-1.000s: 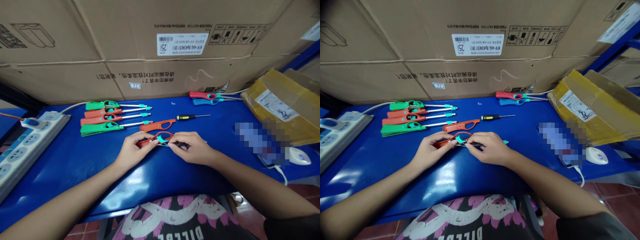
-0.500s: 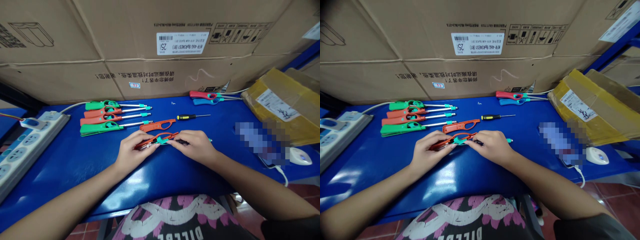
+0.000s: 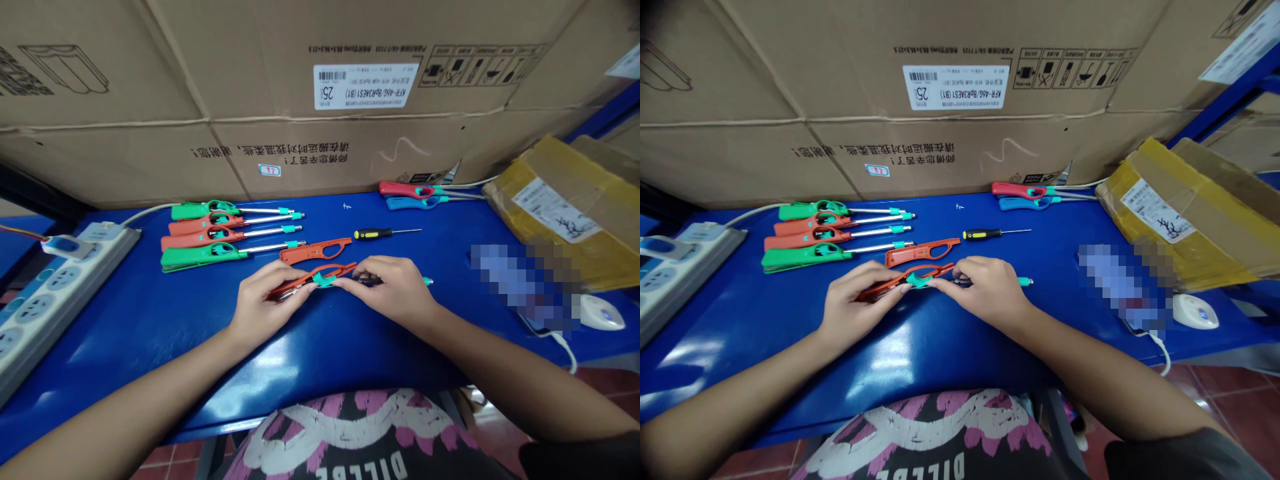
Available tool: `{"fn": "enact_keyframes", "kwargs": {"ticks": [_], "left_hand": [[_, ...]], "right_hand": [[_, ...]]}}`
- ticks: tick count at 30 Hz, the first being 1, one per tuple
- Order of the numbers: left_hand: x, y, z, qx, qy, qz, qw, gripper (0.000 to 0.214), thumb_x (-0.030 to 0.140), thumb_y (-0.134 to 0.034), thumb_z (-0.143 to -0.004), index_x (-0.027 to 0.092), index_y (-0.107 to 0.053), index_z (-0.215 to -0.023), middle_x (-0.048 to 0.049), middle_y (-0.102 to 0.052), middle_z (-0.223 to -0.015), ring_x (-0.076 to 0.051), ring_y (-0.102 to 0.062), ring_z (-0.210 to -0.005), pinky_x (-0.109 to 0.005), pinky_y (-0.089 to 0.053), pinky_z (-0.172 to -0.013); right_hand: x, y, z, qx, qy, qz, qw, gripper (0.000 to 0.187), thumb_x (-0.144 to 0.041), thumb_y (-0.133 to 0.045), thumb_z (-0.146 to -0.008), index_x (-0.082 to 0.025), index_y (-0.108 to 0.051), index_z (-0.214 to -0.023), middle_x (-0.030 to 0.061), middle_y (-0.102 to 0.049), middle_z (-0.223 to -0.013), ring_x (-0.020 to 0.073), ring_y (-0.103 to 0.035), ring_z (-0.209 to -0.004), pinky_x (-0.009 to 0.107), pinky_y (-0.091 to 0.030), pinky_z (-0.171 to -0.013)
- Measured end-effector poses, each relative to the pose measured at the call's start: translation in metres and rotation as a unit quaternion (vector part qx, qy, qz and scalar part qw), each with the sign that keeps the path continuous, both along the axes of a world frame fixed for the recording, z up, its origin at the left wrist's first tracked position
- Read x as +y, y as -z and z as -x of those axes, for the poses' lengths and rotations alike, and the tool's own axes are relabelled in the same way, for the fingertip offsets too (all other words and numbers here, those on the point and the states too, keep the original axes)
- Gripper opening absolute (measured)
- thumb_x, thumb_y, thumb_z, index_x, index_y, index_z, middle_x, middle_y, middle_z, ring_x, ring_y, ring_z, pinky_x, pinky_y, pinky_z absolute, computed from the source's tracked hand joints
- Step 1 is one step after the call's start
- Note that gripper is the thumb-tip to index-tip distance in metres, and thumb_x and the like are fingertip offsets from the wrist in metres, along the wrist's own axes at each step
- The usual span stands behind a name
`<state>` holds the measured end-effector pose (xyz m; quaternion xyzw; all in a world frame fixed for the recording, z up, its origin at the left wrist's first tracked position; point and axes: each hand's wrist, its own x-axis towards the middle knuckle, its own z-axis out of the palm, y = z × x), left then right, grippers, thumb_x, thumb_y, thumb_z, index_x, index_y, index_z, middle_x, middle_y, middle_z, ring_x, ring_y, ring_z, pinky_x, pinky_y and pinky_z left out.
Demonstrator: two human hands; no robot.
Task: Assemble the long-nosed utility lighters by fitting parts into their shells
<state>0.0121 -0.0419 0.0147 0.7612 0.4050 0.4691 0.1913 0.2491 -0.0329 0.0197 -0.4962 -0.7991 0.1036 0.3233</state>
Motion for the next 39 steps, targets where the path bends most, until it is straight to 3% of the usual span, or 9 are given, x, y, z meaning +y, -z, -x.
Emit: {"fn": "enact_keyframes", "kwargs": {"ticks": [6, 9, 12, 15, 23, 31, 39], "left_hand": [[0.0003, 0.0010, -0.0009, -0.004, -0.009, 0.011, 1.000, 0.007, 0.022, -0.076, -0.085, 0.016, -0.075, -0.090, -0.0042, -0.072, -0.080, -0.013, -0.066, -0.068, -0.023, -0.055, -0.063], [0.0006, 0.0005, -0.0009, -0.007, -0.003, 0.012, 1.000, 0.007, 0.020, -0.076, -0.084, 0.016, -0.076, -0.090, -0.0041, -0.072, -0.081, -0.013, -0.066, -0.068, -0.023, -0.055, -0.063], [0.0004, 0.0003, -0.0006, -0.006, 0.011, 0.008, 1.000, 0.007, 0.019, -0.077, -0.084, 0.015, -0.076, -0.090, -0.0043, -0.072, -0.081, -0.012, -0.067, -0.069, -0.022, -0.056, -0.065], [-0.0002, 0.0010, -0.0005, -0.003, 0.017, 0.003, 1.000, 0.009, 0.018, -0.078, -0.083, 0.015, -0.076, -0.091, -0.0042, -0.072, -0.081, -0.012, -0.066, -0.069, -0.022, -0.055, -0.065], [0.0001, 0.0024, -0.0017, -0.006, 0.023, 0.016, 1.000, 0.009, 0.018, -0.077, -0.083, 0.013, -0.075, -0.090, -0.0045, -0.071, -0.081, -0.011, -0.066, -0.069, -0.021, -0.055, -0.066], [0.0005, 0.0028, -0.0023, -0.009, 0.004, 0.099, 0.995, 0.010, 0.024, -0.076, -0.085, 0.015, -0.076, -0.090, -0.0055, -0.074, -0.086, -0.013, -0.069, -0.075, -0.023, -0.055, -0.073], [0.0021, 0.0017, -0.0027, -0.035, 0.038, 0.205, 0.977, 0.021, 0.033, -0.066, -0.092, 0.016, -0.076, -0.087, -0.0058, -0.074, -0.082, -0.016, -0.069, -0.073, -0.026, -0.054, -0.069]], "right_hand": [[-0.0006, 0.0003, 0.0017, -0.011, 0.015, 0.007, 1.000, 0.039, -0.054, -0.071, -0.085, -0.018, -0.070, -0.070, 0.0015, -0.067, -0.066, 0.0141, -0.062, -0.061, 0.026, -0.044, -0.058], [0.0002, 0.0010, 0.0013, 0.003, 0.006, 0.000, 1.000, 0.036, -0.051, -0.073, -0.085, -0.016, -0.075, -0.093, 0.0033, -0.071, -0.076, 0.0141, -0.061, -0.061, 0.027, -0.047, -0.060], [0.0010, 0.0010, 0.0006, 0.014, -0.057, 0.017, 0.998, 0.034, -0.043, -0.067, -0.092, -0.018, -0.071, -0.114, 0.0051, -0.074, -0.093, 0.0127, -0.063, -0.065, 0.026, -0.050, -0.065], [0.0009, 0.0016, 0.0000, 0.002, -0.094, 0.031, 0.995, 0.026, -0.039, -0.062, -0.096, -0.019, -0.071, -0.110, 0.0049, -0.074, -0.097, 0.0137, -0.067, -0.075, 0.025, -0.051, -0.068], [0.0013, 0.0032, -0.0021, -0.022, -0.087, 0.009, 0.996, 0.026, -0.043, -0.060, -0.097, -0.020, -0.070, -0.102, 0.0041, -0.075, -0.093, 0.0155, -0.069, -0.079, 0.025, -0.049, -0.069], [0.0004, -0.0006, 0.0008, 0.022, -0.090, 0.052, 0.994, 0.024, -0.041, -0.065, -0.093, -0.020, -0.070, -0.102, 0.0025, -0.072, -0.091, 0.0160, -0.069, -0.080, 0.026, -0.050, -0.069], [0.0033, 0.0028, 0.0023, 0.058, -0.077, 0.099, 0.990, 0.022, -0.042, -0.070, -0.089, -0.021, -0.068, -0.094, 0.0013, -0.074, -0.088, 0.0155, -0.068, -0.076, 0.028, -0.050, -0.069]]}}
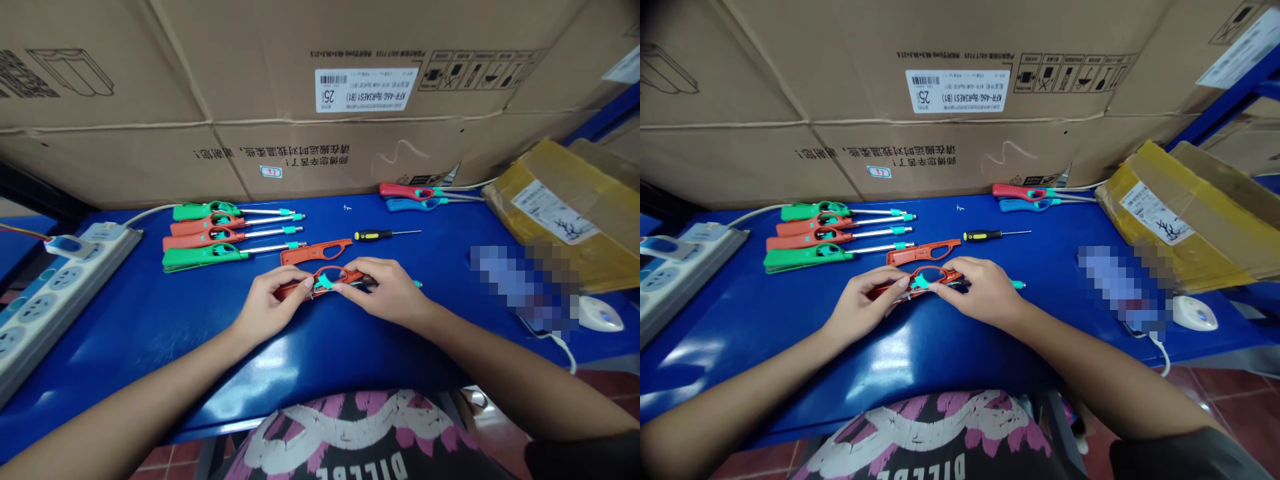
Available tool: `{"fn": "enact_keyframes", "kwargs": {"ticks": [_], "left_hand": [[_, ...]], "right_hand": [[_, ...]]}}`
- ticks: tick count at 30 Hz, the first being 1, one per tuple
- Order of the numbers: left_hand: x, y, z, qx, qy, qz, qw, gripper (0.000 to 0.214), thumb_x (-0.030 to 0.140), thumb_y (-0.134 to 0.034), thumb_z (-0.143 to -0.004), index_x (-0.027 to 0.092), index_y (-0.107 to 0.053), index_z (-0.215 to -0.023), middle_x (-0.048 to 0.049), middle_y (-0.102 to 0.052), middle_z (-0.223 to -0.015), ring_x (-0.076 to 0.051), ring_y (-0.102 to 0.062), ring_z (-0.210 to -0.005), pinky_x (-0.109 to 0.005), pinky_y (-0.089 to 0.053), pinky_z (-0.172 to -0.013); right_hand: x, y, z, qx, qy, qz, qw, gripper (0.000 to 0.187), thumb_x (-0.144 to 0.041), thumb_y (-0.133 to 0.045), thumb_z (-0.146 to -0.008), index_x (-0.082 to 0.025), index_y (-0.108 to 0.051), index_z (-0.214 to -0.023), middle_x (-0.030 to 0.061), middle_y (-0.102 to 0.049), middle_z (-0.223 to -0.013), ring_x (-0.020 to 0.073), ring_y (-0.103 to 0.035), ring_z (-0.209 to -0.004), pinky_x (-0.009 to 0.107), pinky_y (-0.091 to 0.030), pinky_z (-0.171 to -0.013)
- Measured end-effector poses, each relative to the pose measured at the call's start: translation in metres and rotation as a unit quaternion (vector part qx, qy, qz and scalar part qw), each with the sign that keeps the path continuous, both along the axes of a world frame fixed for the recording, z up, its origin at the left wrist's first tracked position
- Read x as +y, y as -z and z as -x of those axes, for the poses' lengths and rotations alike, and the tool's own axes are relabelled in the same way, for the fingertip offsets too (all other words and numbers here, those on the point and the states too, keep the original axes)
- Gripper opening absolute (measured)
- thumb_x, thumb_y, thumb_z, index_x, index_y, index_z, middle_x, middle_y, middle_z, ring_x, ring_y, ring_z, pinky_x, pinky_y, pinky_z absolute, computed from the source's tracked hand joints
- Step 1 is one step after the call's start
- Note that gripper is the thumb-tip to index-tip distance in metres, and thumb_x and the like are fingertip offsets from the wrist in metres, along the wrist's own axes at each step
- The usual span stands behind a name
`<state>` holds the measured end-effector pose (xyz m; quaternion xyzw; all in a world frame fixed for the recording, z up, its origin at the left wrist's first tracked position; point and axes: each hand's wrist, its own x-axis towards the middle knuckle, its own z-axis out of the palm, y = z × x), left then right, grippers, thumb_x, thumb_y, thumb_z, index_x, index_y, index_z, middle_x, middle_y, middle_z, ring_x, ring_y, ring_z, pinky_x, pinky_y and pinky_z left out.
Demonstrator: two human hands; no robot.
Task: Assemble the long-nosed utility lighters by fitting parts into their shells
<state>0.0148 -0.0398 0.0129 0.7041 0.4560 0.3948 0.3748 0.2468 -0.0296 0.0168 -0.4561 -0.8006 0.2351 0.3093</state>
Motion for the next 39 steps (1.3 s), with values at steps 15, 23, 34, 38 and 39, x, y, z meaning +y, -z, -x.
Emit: {"fn": "enact_keyframes", "kwargs": {"ticks": [15, 23, 34, 38, 39], "left_hand": [[-0.004, 0.003, -0.003, 0.047, 0.011, -0.052, 0.998, 0.017, 0.028, -0.062, -0.096, 0.016, -0.074, -0.098, -0.0057, -0.073, -0.093, -0.015, -0.068, -0.082, -0.025, -0.053, -0.077], [-0.007, 0.004, -0.006, 0.056, 0.032, -0.107, 0.992, 0.014, 0.022, -0.063, -0.096, 0.016, -0.072, -0.104, -0.0056, -0.073, -0.094, -0.014, -0.069, -0.084, -0.024, -0.055, -0.079], [-0.010, 0.001, -0.007, 0.057, 0.028, -0.150, 0.987, 0.013, 0.020, -0.063, -0.095, 0.016, -0.071, -0.103, -0.0064, -0.072, -0.093, -0.014, -0.068, -0.082, -0.024, -0.056, -0.078], [-0.010, -0.001, -0.007, 0.056, 0.019, -0.149, 0.987, 0.012, 0.022, -0.064, -0.094, 0.016, -0.072, -0.101, -0.0060, -0.072, -0.089, -0.014, -0.068, -0.078, -0.025, -0.056, -0.074], [-0.010, -0.001, -0.007, 0.055, 0.017, -0.148, 0.987, 0.011, 0.022, -0.066, -0.093, 0.016, -0.072, -0.100, -0.0057, -0.072, -0.088, -0.014, -0.067, -0.076, -0.024, -0.056, -0.073]], "right_hand": [[0.002, 0.002, 0.003, 0.032, -0.069, -0.075, 0.994, 0.013, -0.028, -0.064, -0.095, -0.023, -0.071, -0.104, 0.0109, -0.061, -0.133, 0.0233, -0.059, -0.123, 0.046, -0.049, -0.107], [0.000, 0.002, 0.006, 0.032, -0.073, -0.098, 0.992, 0.008, -0.022, -0.067, -0.092, -0.020, -0.074, -0.092, 0.0132, -0.065, -0.135, 0.0264, -0.062, -0.121, 0.051, -0.050, -0.104], [-0.004, 0.002, 0.010, 0.094, -0.052, -0.042, 0.993, 0.013, -0.019, -0.068, -0.090, -0.023, -0.080, -0.094, 0.0092, -0.069, -0.132, 0.0233, -0.065, -0.118, 0.046, -0.053, -0.103], [-0.005, 0.003, 0.010, 0.074, -0.046, -0.067, 0.994, 0.013, -0.021, -0.068, -0.092, -0.027, -0.079, -0.092, 0.0059, -0.070, -0.130, 0.0232, -0.066, -0.114, 0.048, -0.053, -0.101], [-0.005, 0.003, 0.009, 0.061, -0.043, -0.081, 0.994, 0.012, -0.023, -0.068, -0.092, -0.027, -0.079, -0.091, 0.0056, -0.070, -0.130, 0.0234, -0.067, -0.113, 0.048, -0.053, -0.100]]}}
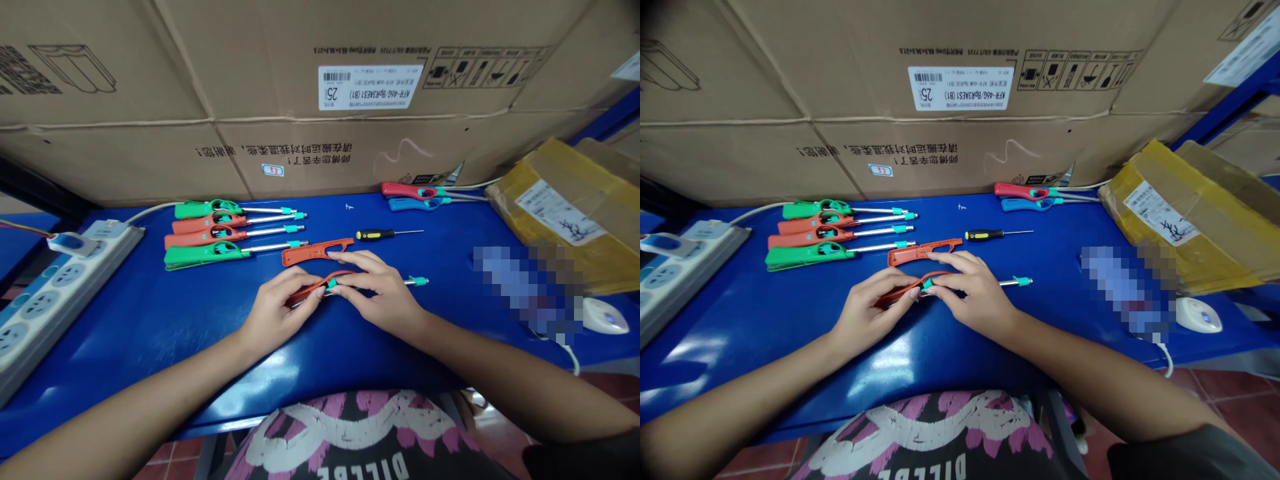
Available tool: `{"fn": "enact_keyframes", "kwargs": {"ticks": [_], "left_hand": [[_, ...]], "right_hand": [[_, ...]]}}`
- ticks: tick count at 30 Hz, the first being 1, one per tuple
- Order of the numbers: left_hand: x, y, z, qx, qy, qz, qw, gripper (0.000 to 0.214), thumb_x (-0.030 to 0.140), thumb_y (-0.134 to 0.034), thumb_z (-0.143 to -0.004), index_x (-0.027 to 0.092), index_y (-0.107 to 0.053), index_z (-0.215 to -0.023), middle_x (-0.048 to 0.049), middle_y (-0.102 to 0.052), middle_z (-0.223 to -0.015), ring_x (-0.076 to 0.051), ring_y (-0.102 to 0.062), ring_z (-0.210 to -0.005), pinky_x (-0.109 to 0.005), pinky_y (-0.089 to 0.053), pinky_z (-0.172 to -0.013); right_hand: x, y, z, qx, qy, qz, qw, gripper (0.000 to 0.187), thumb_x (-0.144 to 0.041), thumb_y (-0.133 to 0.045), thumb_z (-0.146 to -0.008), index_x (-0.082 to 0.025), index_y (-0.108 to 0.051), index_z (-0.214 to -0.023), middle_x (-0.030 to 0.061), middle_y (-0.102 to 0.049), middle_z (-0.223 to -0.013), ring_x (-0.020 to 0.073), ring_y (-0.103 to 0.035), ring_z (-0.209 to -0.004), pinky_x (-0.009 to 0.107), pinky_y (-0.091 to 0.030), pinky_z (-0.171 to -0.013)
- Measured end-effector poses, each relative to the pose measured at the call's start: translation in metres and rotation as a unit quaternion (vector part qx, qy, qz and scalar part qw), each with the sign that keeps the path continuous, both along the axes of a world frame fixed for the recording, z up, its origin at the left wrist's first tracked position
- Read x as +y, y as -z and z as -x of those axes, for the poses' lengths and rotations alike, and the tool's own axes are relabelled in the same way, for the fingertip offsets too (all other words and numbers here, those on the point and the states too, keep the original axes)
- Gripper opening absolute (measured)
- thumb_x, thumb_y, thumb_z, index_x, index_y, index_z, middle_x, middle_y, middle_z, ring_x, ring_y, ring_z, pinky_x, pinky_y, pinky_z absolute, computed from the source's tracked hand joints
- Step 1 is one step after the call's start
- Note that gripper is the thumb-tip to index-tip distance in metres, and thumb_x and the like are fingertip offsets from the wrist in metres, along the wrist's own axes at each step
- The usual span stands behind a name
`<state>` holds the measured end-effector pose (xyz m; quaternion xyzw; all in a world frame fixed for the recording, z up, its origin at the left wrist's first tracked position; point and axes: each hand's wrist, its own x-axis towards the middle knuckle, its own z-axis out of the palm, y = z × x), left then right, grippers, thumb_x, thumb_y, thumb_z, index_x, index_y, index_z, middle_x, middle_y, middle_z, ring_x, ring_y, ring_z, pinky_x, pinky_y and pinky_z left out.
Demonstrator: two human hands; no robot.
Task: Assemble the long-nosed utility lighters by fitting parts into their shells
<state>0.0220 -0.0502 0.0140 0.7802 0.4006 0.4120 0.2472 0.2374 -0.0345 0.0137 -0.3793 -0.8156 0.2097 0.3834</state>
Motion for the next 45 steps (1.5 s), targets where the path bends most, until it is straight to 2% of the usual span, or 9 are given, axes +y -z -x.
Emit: {"fn": "enact_keyframes", "kwargs": {"ticks": [6, 12, 16, 21, 25, 32, 37, 40, 45], "left_hand": [[0.002, -0.001, 0.002, -0.011, -0.019, 0.013, 1.000, 0.011, 0.023, -0.068, -0.091, 0.016, -0.074, -0.098, -0.0060, -0.073, -0.090, -0.014, -0.069, -0.078, -0.024, -0.056, -0.075], [0.007, 0.000, 0.006, -0.023, -0.029, 0.086, 0.996, 0.015, 0.029, -0.068, -0.091, 0.016, -0.075, -0.095, -0.0070, -0.075, -0.091, -0.016, -0.070, -0.080, -0.027, -0.056, -0.077], [0.011, 0.003, 0.009, -0.011, -0.003, 0.128, 0.992, 0.017, 0.032, -0.067, -0.092, 0.018, -0.078, -0.095, -0.0068, -0.076, -0.089, -0.018, -0.069, -0.081, -0.031, -0.055, -0.077], [0.018, 0.008, 0.013, 0.047, 0.031, 0.102, 0.993, 0.016, 0.032, -0.066, -0.093, 0.023, -0.080, -0.094, -0.0051, -0.076, -0.086, -0.020, -0.064, -0.084, -0.036, -0.051, -0.082], [0.020, 0.011, 0.012, 0.070, 0.017, 0.072, 0.995, 0.019, 0.031, -0.066, -0.093, 0.025, -0.079, -0.104, -0.0050, -0.071, -0.084, -0.021, -0.061, -0.086, -0.037, -0.051, -0.081], [0.022, 0.010, 0.016, 0.081, 0.000, 0.067, 0.994, 0.028, 0.028, -0.054, -0.098, 0.021, -0.075, -0.116, -0.0084, -0.070, -0.101, -0.022, -0.062, -0.097, -0.039, -0.052, -0.090], [0.032, -0.016, 0.043, 0.158, 0.113, 0.103, 0.976, 0.035, 0.024, -0.052, -0.097, 0.022, -0.067, -0.128, -0.0100, -0.068, -0.120, -0.023, -0.065, -0.106, -0.038, -0.053, -0.097], [0.035, -0.028, 0.056, 0.198, 0.151, 0.128, 0.960, 0.043, 0.024, -0.057, -0.094, 0.026, -0.061, -0.137, -0.0084, -0.069, -0.120, -0.018, -0.067, -0.090, -0.030, -0.057, -0.081], [0.041, -0.027, 0.061, 0.179, 0.180, 0.176, 0.951, 0.042, 0.027, -0.064, -0.091, 0.027, -0.064, -0.133, -0.0058, -0.073, -0.110, -0.016, -0.067, -0.080, -0.024, -0.055, -0.069]], "right_hand": [[0.001, -0.009, -0.004, -0.009, 0.013, -0.084, 0.996, 0.007, -0.030, -0.071, -0.090, -0.025, -0.074, -0.094, 0.0062, -0.073, -0.123, 0.0230, -0.068, -0.111, 0.045, -0.051, -0.100], [0.006, -0.014, -0.012, -0.063, 0.037, -0.010, 0.997, 0.028, -0.031, -0.073, -0.087, -0.022, -0.067, -0.112, 0.0062, -0.075, -0.106, 0.0235, -0.067, -0.102, 0.042, -0.051, -0.092], [0.013, -0.003, -0.016, -0.112, -0.001, 0.039, 0.993, 0.016, -0.032, -0.072, -0.090, -0.022, -0.070, -0.102, 0.0038, -0.074, -0.094, 0.0201, -0.065, -0.089, 0.039, -0.049, -0.086], [0.017, 0.001, -0.018, -0.154, -0.029, 0.085, 0.984, 0.016, -0.036, -0.074, -0.088, -0.021, -0.071, -0.091, 0.0041, -0.067, -0.090, 0.0204, -0.059, -0.089, 0.037, -0.048, -0.083], [0.018, -0.002, -0.018, -0.164, -0.019, 0.102, 0.981, 0.017, -0.036, -0.071, -0.090, -0.021, -0.068, -0.098, 0.0056, -0.065, -0.098, 0.0215, -0.059, -0.096, 0.038, -0.049, -0.087], [0.020, -0.004, -0.020, -0.123, -0.005, 0.076, 0.990, 0.011, -0.030, -0.064, -0.094, -0.020, -0.066, -0.096, 0.0047, -0.066, -0.092, 0.0197, -0.061, -0.090, 0.036, -0.049, -0.084], [0.019, -0.006, -0.022, -0.158, -0.047, 0.009, 0.986, 0.015, -0.031, -0.060, -0.097, -0.021, -0.068, -0.103, 0.0060, -0.066, -0.098, 0.0211, -0.058, -0.096, 0.039, -0.047, -0.090], [0.018, -0.006, -0.022, -0.198, -0.077, 0.001, 0.977, 0.018, -0.034, -0.061, -0.097, -0.022, -0.070, -0.107, 0.0068, -0.066, -0.103, 0.0226, -0.057, -0.101, 0.040, -0.045, -0.089], [0.016, -0.003, -0.019, -0.226, -0.100, 0.002, 0.969, 0.018, -0.033, -0.058, -0.099, -0.022, -0.071, -0.104, 0.0068, -0.066, -0.103, 0.0221, -0.056, -0.101, 0.038, -0.044, -0.086]]}}
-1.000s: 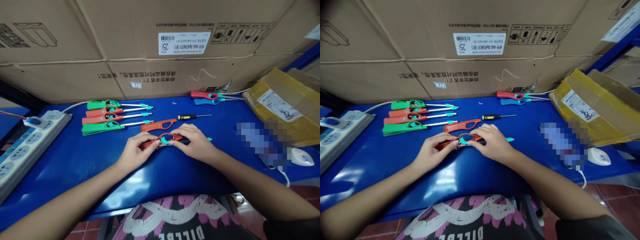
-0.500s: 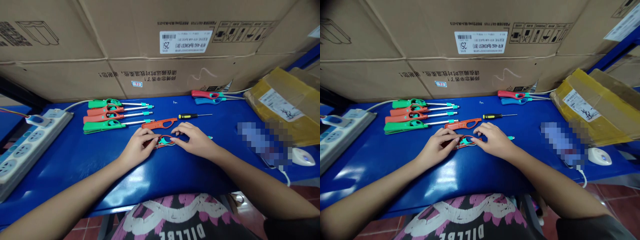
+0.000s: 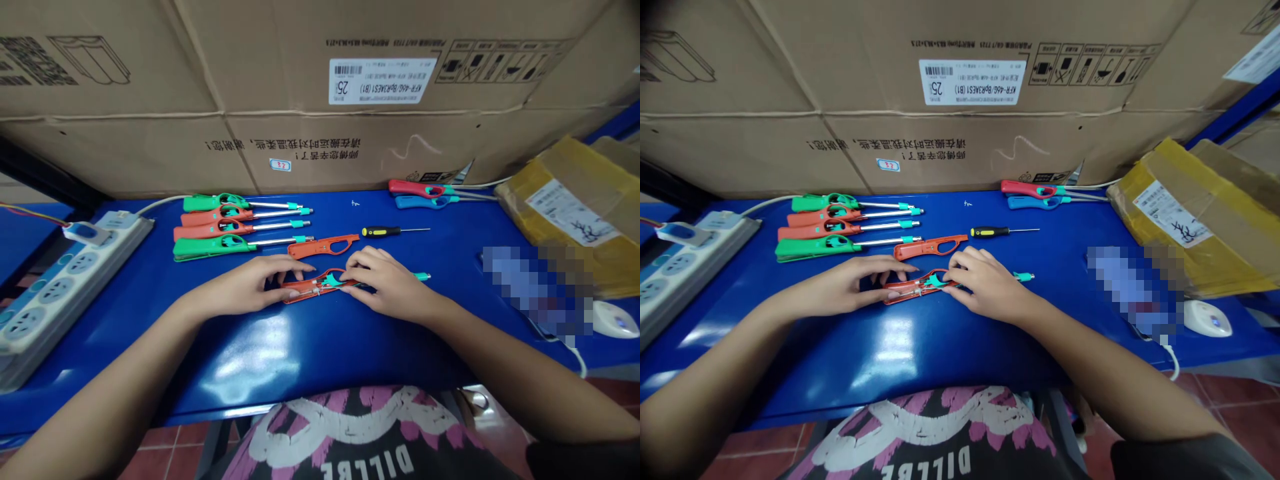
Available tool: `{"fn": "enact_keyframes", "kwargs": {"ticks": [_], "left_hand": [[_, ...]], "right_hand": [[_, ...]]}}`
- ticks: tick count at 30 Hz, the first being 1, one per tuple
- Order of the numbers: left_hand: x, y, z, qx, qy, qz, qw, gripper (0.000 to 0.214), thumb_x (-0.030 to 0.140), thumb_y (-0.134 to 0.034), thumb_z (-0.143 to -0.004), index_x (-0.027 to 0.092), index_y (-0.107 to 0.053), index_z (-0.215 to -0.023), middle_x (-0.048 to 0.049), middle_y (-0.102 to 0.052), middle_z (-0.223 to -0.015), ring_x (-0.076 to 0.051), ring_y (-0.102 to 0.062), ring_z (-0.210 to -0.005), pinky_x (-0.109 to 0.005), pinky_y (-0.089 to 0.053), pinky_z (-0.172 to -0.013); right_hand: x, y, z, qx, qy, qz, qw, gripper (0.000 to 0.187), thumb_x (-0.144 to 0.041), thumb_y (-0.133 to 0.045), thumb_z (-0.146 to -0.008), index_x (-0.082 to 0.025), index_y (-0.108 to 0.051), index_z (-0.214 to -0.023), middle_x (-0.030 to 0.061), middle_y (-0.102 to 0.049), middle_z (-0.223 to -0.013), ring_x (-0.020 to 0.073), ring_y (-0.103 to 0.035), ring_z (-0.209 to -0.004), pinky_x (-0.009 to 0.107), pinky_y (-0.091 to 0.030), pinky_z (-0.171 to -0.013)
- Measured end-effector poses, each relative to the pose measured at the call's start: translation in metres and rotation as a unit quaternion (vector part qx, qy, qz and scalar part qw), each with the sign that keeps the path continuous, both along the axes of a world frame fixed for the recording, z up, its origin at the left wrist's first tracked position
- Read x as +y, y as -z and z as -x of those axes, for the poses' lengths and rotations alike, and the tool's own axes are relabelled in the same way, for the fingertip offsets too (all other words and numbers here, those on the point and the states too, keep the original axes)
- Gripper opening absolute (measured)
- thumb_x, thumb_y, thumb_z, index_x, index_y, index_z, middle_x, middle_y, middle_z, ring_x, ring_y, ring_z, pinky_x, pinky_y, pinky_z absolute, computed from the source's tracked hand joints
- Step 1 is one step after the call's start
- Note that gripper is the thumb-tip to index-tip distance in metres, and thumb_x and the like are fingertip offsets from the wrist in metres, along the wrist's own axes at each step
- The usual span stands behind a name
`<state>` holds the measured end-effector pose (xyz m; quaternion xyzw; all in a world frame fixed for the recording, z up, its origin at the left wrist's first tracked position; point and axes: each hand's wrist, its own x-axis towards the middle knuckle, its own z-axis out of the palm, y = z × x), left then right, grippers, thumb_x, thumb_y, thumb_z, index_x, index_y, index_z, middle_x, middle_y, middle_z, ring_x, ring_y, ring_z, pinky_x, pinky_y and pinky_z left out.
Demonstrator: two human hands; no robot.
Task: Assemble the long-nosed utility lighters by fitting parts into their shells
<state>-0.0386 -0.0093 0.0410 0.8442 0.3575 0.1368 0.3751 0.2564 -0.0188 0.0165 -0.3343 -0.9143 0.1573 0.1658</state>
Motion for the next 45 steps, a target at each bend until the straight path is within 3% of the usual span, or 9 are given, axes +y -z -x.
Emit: {"fn": "enact_keyframes", "kwargs": {"ticks": [4, 8, 11, 16, 18, 21, 24, 34, 45], "left_hand": [[0.006, 0.007, 0.001, -0.013, 0.013, 0.014, 1.000, 0.030, 0.028, -0.062, -0.093, 0.025, -0.070, -0.123, -0.0073, -0.073, -0.115, -0.020, -0.070, -0.098, -0.028, -0.056, -0.083], [0.008, 0.008, 0.003, -0.010, 0.034, -0.007, 0.999, 0.030, 0.026, -0.058, -0.097, 0.026, -0.069, -0.125, -0.0073, -0.071, -0.120, -0.020, -0.067, -0.110, -0.032, -0.052, -0.097], [0.005, 0.006, 0.002, 0.001, 0.031, -0.033, 0.999, 0.031, 0.027, -0.055, -0.098, 0.026, -0.068, -0.126, -0.0069, -0.070, -0.119, -0.019, -0.068, -0.107, -0.031, -0.053, -0.095], [-0.004, 0.010, -0.013, 0.009, -0.028, -0.193, 0.981, 0.036, 0.033, -0.061, -0.096, 0.023, -0.066, -0.130, -0.0099, -0.067, -0.124, -0.024, -0.063, -0.112, -0.041, -0.048, -0.101], [-0.008, 0.017, -0.021, 0.009, -0.006, -0.232, 0.973, 0.039, 0.031, -0.059, -0.098, 0.025, -0.061, -0.136, -0.0098, -0.065, -0.131, -0.025, -0.061, -0.116, -0.044, -0.047, -0.103], [-0.012, 0.029, -0.031, -0.010, 0.063, -0.233, 0.970, 0.044, 0.022, -0.052, -0.101, 0.026, -0.052, -0.145, -0.0092, -0.060, -0.143, -0.025, -0.056, -0.127, -0.046, -0.044, -0.109], [-0.011, 0.039, -0.034, -0.046, 0.089, -0.212, 0.972, 0.045, 0.015, -0.047, -0.102, 0.022, -0.051, -0.146, -0.0096, -0.058, -0.145, -0.023, -0.055, -0.129, -0.044, -0.046, -0.111], [-0.008, 0.039, -0.032, -0.065, 0.095, -0.211, 0.971, 0.044, 0.014, -0.049, -0.101, 0.022, -0.053, -0.144, -0.0090, -0.059, -0.145, -0.024, -0.055, -0.131, -0.048, -0.050, -0.111], [-0.007, 0.040, -0.031, -0.063, 0.100, -0.209, 0.971, 0.043, 0.013, -0.048, -0.102, 0.022, -0.054, -0.144, -0.0088, -0.058, -0.145, -0.024, -0.055, -0.131, -0.048, -0.050, -0.111]], "right_hand": [[-0.001, 0.000, -0.001, -0.013, 0.002, 0.004, 1.000, 0.016, -0.032, -0.058, -0.099, -0.022, -0.070, -0.099, 0.0050, -0.066, -0.102, 0.0214, -0.057, -0.100, 0.037, -0.043, -0.085], [-0.001, -0.008, -0.004, -0.045, -0.003, 0.018, 0.999, 0.019, -0.036, -0.063, -0.095, -0.024, -0.064, -0.111, 0.0052, -0.064, -0.112, 0.0227, -0.058, -0.101, 0.038, -0.043, -0.086], [-0.001, -0.016, -0.010, -0.074, 0.017, 0.057, 0.995, 0.026, -0.033, -0.067, -0.091, -0.023, -0.056, -0.113, 0.0065, -0.063, -0.113, 0.0237, -0.060, -0.100, 0.038, -0.046, -0.085], [0.002, -0.023, -0.028, -0.107, 0.022, 0.083, 0.991, 0.025, -0.032, -0.067, -0.089, -0.023, -0.054, -0.109, 0.0059, -0.062, -0.109, 0.0245, -0.060, -0.099, 0.038, -0.047, -0.085], [0.004, -0.024, -0.033, -0.115, 0.017, 0.083, 0.990, 0.018, -0.030, -0.065, -0.091, -0.023, -0.056, -0.106, 0.0058, -0.062, -0.108, 0.0238, -0.059, -0.098, 0.038, -0.046, -0.086], [0.006, -0.026, -0.037, -0.116, 0.015, 0.099, 0.988, 0.007, -0.026, -0.060, -0.094, -0.021, -0.059, -0.100, 0.0056, -0.062, -0.105, 0.0214, -0.059, -0.093, 0.035, -0.046, -0.083], [0.008, -0.028, -0.036, -0.105, 0.022, 0.123, 0.987, 0.005, -0.024, -0.055, -0.097, -0.020, -0.059, -0.097, 0.0043, -0.063, -0.100, 0.0187, -0.059, -0.087, 0.032, -0.046, -0.077], [0.013, -0.019, -0.035, -0.090, 0.004, 0.049, 0.995, 0.015, -0.023, -0.054, -0.100, -0.020, -0.069, -0.101, 0.0053, -0.068, -0.102, 0.0201, -0.065, -0.095, 0.032, -0.048, -0.084], [0.010, -0.020, -0.031, -0.051, -0.006, 0.034, 0.998, 0.007, -0.021, -0.055, -0.099, -0.019, -0.062, -0.101, 0.0045, -0.065, -0.103, 0.0191, -0.061, -0.097, 0.035, -0.043, -0.091]]}}
